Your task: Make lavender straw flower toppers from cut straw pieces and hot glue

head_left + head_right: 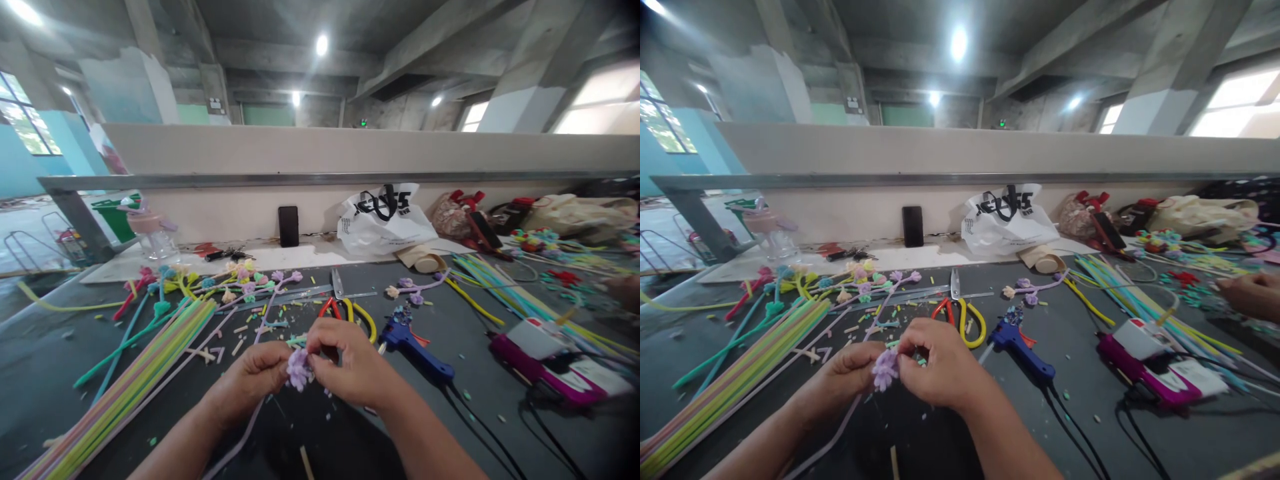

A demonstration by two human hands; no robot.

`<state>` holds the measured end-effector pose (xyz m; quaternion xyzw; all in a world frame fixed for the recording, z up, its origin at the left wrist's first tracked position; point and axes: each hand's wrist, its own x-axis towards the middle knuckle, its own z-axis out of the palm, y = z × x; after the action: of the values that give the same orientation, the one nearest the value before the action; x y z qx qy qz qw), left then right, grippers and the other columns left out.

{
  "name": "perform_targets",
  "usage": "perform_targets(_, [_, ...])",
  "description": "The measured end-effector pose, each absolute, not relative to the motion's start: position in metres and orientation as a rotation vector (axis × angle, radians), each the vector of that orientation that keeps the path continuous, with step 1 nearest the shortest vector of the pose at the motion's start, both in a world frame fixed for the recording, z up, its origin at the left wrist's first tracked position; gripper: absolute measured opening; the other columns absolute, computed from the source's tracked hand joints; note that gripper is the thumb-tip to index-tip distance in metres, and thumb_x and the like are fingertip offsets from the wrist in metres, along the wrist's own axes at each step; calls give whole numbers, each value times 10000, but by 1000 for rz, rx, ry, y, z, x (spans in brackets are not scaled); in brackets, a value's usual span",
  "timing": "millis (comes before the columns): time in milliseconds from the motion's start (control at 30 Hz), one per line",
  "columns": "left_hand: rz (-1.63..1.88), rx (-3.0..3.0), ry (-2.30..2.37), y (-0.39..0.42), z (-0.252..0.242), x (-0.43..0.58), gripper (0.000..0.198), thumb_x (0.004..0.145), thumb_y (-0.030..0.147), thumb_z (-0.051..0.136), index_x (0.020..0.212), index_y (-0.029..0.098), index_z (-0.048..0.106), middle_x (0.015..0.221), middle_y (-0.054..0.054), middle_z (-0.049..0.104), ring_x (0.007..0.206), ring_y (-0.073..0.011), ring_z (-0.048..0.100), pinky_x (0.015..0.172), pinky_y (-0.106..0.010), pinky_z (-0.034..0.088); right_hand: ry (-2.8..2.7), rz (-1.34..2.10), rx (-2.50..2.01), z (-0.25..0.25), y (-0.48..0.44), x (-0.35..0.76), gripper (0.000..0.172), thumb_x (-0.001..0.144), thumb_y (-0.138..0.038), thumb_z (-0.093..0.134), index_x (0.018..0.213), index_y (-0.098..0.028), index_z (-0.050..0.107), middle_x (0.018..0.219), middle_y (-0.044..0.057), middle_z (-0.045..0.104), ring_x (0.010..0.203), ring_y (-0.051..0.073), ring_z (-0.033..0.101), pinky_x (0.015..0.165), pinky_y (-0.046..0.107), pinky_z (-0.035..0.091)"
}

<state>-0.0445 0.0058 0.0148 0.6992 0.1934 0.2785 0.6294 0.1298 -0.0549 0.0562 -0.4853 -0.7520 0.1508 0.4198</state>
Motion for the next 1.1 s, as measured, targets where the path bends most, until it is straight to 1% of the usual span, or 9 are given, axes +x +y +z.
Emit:
perform_targets(167, [599,1577,442,4,14,-45,327,798,388,569,597,130,554,595,24,388,587,-99,332,547,-239,241,-1902,377,-1224,54,-55,131,143,634,-18,519,605,-153,558,613,-25,503,559,83,466,515,198,334])
perform_targets(233, [592,1517,450,4,11,-44,313,787,403,578,628,133,568,589,26,391,573,-97,328,535,-239,231,-1910,370,-1222,54,-54,132,140,638,-19,527,609,-151,560,612,-26,499,560,83,462,515,200,332])
perform_targets(333, [602,1365,483,4,6,-42,281,760,414,608,688,145,577,577,39,383,534,-85,301,507,-235,209,-1873,356,-1187,57,-55,133,141,663,-26,544,698,-153,593,690,-12,535,573,82,455,529,203,352])
perform_targets(400, [607,1296,493,4,5,-40,283,745,415,625,675,148,562,556,50,362,513,-77,274,491,-232,189,-1825,358,-1137,60,-57,134,137,691,-47,560,763,-154,607,773,6,549,568,75,441,521,200,363])
perform_targets(500, [588,1286,485,4,6,-38,305,731,417,640,635,145,541,525,59,337,493,-69,255,476,-231,172,-1852,391,-1071,64,-60,133,76,723,-103,605,770,-156,633,825,20,550,579,73,455,508,191,374])
perform_targets(700, [572,1310,499,5,4,-40,304,729,414,645,647,134,557,525,59,349,492,-63,264,475,-225,168,-1972,375,-1044,62,-59,133,80,724,-106,646,768,-172,653,793,12,583,731,108,550,663,214,435])
perform_targets(800, [585,1326,508,5,3,-40,301,738,413,635,656,130,576,524,54,357,500,-66,275,481,-225,172,-1981,364,-1039,59,-57,135,58,747,-122,631,763,-174,649,786,13,590,760,115,570,698,228,442])
perform_targets(900, [600,1322,514,5,3,-40,306,736,414,636,639,130,574,521,52,356,501,-69,274,484,-226,173,-1975,342,-1051,57,-57,136,76,740,-98,611,734,-171,633,778,14,593,739,114,569,678,228,436])
perform_targets(1100, [612,1289,499,4,5,-39,329,695,436,665,609,131,575,519,47,361,501,-73,269,485,-229,174,-1953,314,-1140,57,-58,133,122,696,-47,571,669,-163,595,710,2,569,644,102,523,573,205,386])
